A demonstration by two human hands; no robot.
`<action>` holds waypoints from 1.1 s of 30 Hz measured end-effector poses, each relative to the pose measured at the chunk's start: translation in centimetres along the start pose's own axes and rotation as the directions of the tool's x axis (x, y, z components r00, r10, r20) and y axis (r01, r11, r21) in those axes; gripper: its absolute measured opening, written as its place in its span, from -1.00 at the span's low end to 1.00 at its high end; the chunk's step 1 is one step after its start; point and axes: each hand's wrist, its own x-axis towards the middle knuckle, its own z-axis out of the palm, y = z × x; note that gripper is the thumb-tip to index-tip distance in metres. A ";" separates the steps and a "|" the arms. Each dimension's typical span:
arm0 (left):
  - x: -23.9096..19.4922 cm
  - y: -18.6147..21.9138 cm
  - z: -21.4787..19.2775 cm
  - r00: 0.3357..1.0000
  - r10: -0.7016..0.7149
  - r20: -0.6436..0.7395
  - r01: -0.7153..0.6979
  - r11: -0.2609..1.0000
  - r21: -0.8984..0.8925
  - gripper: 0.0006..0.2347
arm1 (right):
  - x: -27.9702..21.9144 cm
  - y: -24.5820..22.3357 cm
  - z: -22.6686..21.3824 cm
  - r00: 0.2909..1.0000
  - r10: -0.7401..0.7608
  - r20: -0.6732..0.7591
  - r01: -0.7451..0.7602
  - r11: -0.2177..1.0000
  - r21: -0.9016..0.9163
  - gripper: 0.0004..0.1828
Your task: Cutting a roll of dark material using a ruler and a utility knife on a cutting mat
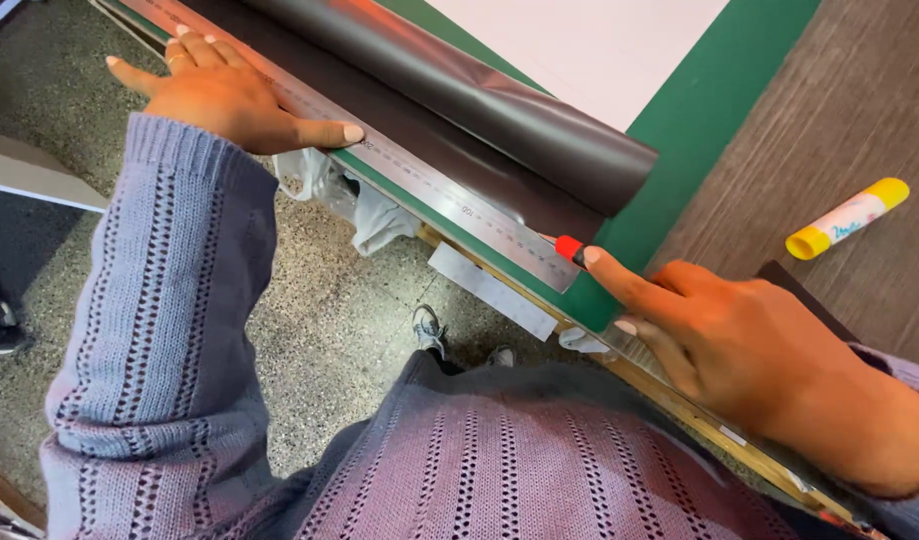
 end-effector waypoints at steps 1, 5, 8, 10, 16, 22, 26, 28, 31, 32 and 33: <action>-0.2 0.0 -0.2 1.000 0.012 0.006 -0.012 1.000 -0.009 0.51 | -0.6 0.2 0.3 1.000 0.007 -0.014 -0.007 1.000 0.026 -0.22; 0.0 0.3 -0.3 0.999 -0.014 0.039 0.014 1.000 0.001 0.49 | -2.9 1.6 1.5 0.997 -0.035 -0.069 0.033 0.999 -0.032 -0.10; 0.2 0.1 -0.1 0.999 -0.021 0.041 0.021 1.000 -0.010 0.48 | -4.6 2.5 2.5 0.990 -0.073 -0.119 0.066 0.996 -0.064 0.02; 0.4 -0.1 0.0 1.000 -0.019 0.014 0.020 0.999 -0.027 0.52 | -5.6 3.2 3.0 1.000 0.010 -0.017 -0.012 0.998 -0.065 -0.07; -0.5 -0.2 -0.2 1.000 0.005 -0.003 -0.005 0.999 -0.035 0.51 | -7.5 3.7 4.2 0.995 0.078 -0.056 -0.087 0.981 -0.174 -0.16; -2.3 -0.4 0.1 0.991 0.101 -0.090 -0.111 0.987 -0.113 0.47 | -5.2 3.3 -0.7 0.802 0.543 -0.249 -0.313 0.737 0.599 -0.52; -2.0 -0.9 1.9 0.966 0.146 -0.213 -0.183 0.969 -0.167 0.46 | 2.6 3.7 -3.4 0.814 0.506 -0.286 -0.413 0.849 0.329 -0.55; -1.1 -1.4 2.5 0.931 0.174 -0.322 -0.250 0.945 -0.211 0.44 | 7.3 2.3 -4.6 0.909 0.300 -0.288 -0.177 0.906 0.385 -0.35; -0.7 -1.9 4.2 0.879 0.208 -0.428 -0.330 0.915 -0.233 0.37 | 11.7 -0.5 -4.6 0.899 0.419 -0.130 -0.323 0.832 0.451 -0.31; -0.5 -2.1 4.6 0.878 0.202 -0.434 -0.327 0.915 -0.236 0.37 | 12.1 -0.5 -3.7 0.900 0.414 -0.136 -0.317 0.836 0.448 -0.31; -0.2 -2.3 5.0 0.865 0.198 -0.461 -0.326 0.920 -0.217 0.34 | 13.0 -0.2 -3.1 0.893 0.426 -0.145 -0.333 0.842 0.425 -0.43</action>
